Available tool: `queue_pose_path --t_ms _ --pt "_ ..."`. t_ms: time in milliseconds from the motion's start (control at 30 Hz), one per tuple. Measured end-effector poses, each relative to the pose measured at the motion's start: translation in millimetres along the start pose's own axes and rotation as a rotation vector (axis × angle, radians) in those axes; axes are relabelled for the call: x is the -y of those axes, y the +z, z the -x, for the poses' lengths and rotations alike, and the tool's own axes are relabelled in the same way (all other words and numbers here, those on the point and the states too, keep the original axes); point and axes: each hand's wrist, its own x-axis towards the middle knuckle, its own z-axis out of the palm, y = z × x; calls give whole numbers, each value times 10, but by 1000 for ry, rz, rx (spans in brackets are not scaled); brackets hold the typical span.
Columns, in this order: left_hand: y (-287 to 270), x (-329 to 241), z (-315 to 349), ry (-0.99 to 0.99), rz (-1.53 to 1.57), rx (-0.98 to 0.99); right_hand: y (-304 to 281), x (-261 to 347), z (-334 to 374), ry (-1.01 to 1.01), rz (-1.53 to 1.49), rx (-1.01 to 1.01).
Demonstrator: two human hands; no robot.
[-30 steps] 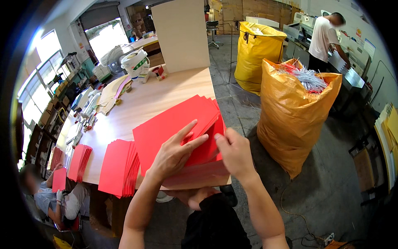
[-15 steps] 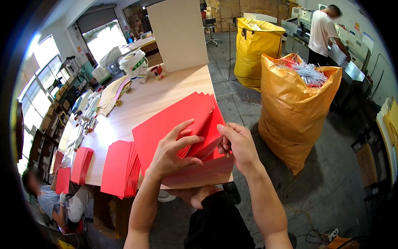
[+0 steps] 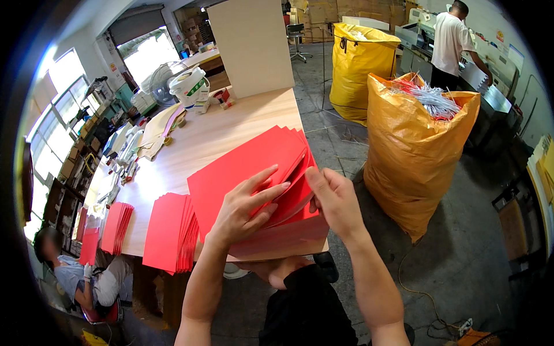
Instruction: The person counts and checks individual red paper sheets from a stack on a table, flipping through them one by one.
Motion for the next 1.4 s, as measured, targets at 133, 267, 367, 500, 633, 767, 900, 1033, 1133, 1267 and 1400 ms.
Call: queue_pose_path --t_ms 133,267,367,500,633,767,900,1033,1133,1267,1400 --pt "34 -8 -2 -4 32 -12 55 -64 -28 -121 362 -86" --pt "14 40 22 -11 -4 33 -34 63 -68 237 -197 31" --pt "1 -40 -3 39 -106 12 -41 88 -67 270 -291 46" --pt "14 -29 4 14 -60 -6 -63 61 -62 264 -288 56" --pt "28 34 29 -12 33 -19 -78 46 -8 232 -221 26" --pt "36 34 23 -14 45 -26 66 -129 314 -401 431 -466" --pt "0 -27 29 2 -73 20 135 -72 360 -525 818 106" --pt "68 -4 57 181 -396 159 99 -279 321 -625 919 254" --pt "166 -71 47 245 -532 240 -37 -330 343 -526 954 352" --pt "155 -145 107 156 -607 178 -36 -292 330 -501 921 328" --pt "32 -218 413 -72 -742 71 69 -264 301 -547 840 296"
